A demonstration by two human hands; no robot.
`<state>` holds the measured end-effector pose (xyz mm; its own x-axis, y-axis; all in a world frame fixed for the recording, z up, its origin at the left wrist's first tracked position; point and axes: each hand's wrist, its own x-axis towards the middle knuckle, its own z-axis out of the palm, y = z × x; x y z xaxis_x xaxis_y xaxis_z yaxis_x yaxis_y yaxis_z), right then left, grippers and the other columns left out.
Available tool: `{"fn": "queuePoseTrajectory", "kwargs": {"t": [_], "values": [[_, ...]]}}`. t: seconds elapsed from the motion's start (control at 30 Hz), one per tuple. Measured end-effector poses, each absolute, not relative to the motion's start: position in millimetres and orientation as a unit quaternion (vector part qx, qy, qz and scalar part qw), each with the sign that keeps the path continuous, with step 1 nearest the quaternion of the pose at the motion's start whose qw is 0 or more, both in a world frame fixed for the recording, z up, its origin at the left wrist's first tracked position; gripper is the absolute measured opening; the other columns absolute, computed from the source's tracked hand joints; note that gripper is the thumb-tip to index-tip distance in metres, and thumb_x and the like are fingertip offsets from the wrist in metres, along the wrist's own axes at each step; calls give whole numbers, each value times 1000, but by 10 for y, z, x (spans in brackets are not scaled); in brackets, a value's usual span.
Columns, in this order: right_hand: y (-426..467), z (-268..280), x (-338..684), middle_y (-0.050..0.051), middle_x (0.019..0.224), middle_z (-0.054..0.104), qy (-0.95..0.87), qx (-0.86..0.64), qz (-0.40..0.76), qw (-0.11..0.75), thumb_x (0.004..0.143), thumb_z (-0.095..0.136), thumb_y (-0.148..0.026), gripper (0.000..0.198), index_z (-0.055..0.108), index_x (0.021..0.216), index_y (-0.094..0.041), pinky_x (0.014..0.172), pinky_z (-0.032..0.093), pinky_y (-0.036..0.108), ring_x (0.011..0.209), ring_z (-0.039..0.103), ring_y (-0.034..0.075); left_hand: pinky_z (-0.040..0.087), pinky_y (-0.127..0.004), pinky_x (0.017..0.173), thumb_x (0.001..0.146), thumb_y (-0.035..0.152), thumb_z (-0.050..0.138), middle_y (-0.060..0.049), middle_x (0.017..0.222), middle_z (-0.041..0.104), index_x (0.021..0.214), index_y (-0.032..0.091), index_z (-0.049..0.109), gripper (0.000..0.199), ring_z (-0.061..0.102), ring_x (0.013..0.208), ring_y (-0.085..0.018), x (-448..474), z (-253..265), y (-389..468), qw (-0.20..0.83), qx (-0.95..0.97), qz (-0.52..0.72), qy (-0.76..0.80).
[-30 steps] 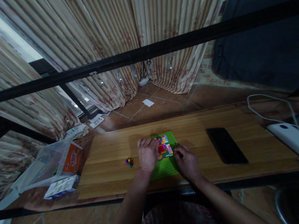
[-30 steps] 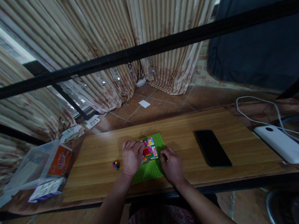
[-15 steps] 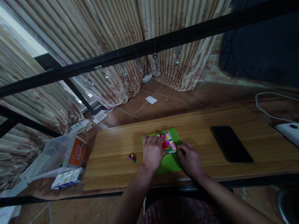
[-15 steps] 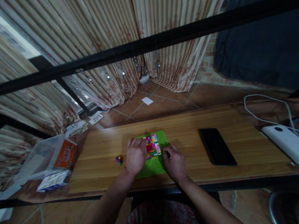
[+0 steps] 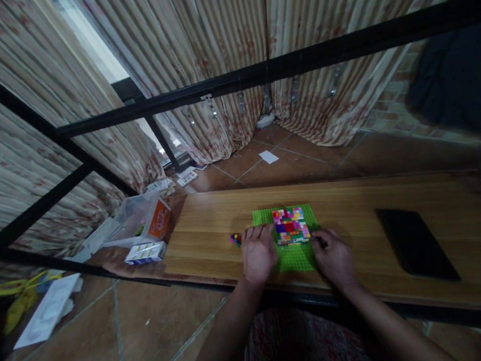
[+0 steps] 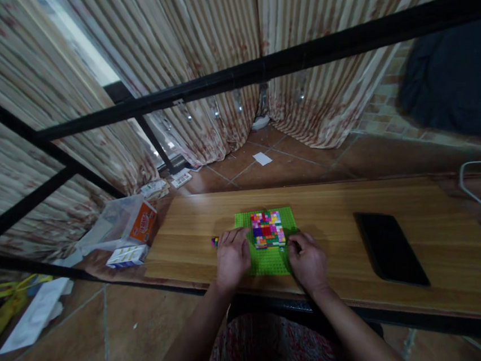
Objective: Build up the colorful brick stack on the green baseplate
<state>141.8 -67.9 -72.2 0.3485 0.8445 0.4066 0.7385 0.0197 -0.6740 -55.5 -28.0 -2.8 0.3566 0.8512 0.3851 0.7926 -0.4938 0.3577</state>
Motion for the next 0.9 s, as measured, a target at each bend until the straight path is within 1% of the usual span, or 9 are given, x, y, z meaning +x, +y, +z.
{"fn": "queuePoseTrajectory", "kwargs": {"t": [0.13,0.2,0.3,0.37,0.5,0.6,0.77,0.9], "values": [[-689,-709,1421,8,89,67,-564,-699,59,435,86,48,-35,25,67,85,-19,71,48,32,78,63,22,45,-37,85,86,12,47,-8,92,67,96,19,63,20,59,92,-23,-967,-230,-345,47,751,280,596],[-693,-705,1425,8,89,67,-566,-700,58,432,86,48,-35,25,67,85,-19,70,48,32,78,63,21,45,-37,83,86,17,50,-8,90,67,93,20,62,14,60,90,-24,-1142,-311,-368,43,720,275,636],[-697,-699,1432,8,89,68,-570,-699,57,429,86,48,-34,24,67,85,-19,70,48,32,78,63,21,45,-37,83,83,22,57,-7,88,66,89,20,62,8,60,89,-24,-1278,-373,-395,42,692,265,671],[-699,-697,1435,8,89,68,-573,-696,53,430,86,49,-33,23,67,85,-19,71,48,32,78,64,21,44,-37,84,82,25,59,-8,88,66,87,20,63,8,59,89,-24,-1286,-374,-399,37,685,252,682],[-701,-699,1434,7,89,68,-572,-695,49,432,85,49,-33,22,68,85,-20,73,48,32,80,64,21,43,-38,84,82,32,60,-9,88,66,87,19,65,14,58,89,-26,-1217,-341,-366,24,677,215,703],[-698,-697,1434,7,88,68,-571,-697,52,432,85,49,-33,23,68,85,-20,73,48,32,80,64,21,41,-38,83,83,32,59,-9,90,66,87,20,66,14,57,90,-25,-1180,-335,-333,20,673,207,710],[-695,-689,1434,7,87,67,-574,-698,61,424,86,48,-32,22,67,85,-20,70,47,31,77,62,21,41,-36,80,86,26,54,-8,87,66,83,21,65,12,58,88,-24,-1192,-355,-325,23,683,226,694],[-693,-694,1424,7,87,67,-571,-698,67,427,86,48,-31,21,66,85,-21,70,47,31,77,62,20,43,-31,73,87,24,50,-5,81,65,83,21,63,14,60,79,-20,-1186,-352,-346,62,672,280,683]]}}
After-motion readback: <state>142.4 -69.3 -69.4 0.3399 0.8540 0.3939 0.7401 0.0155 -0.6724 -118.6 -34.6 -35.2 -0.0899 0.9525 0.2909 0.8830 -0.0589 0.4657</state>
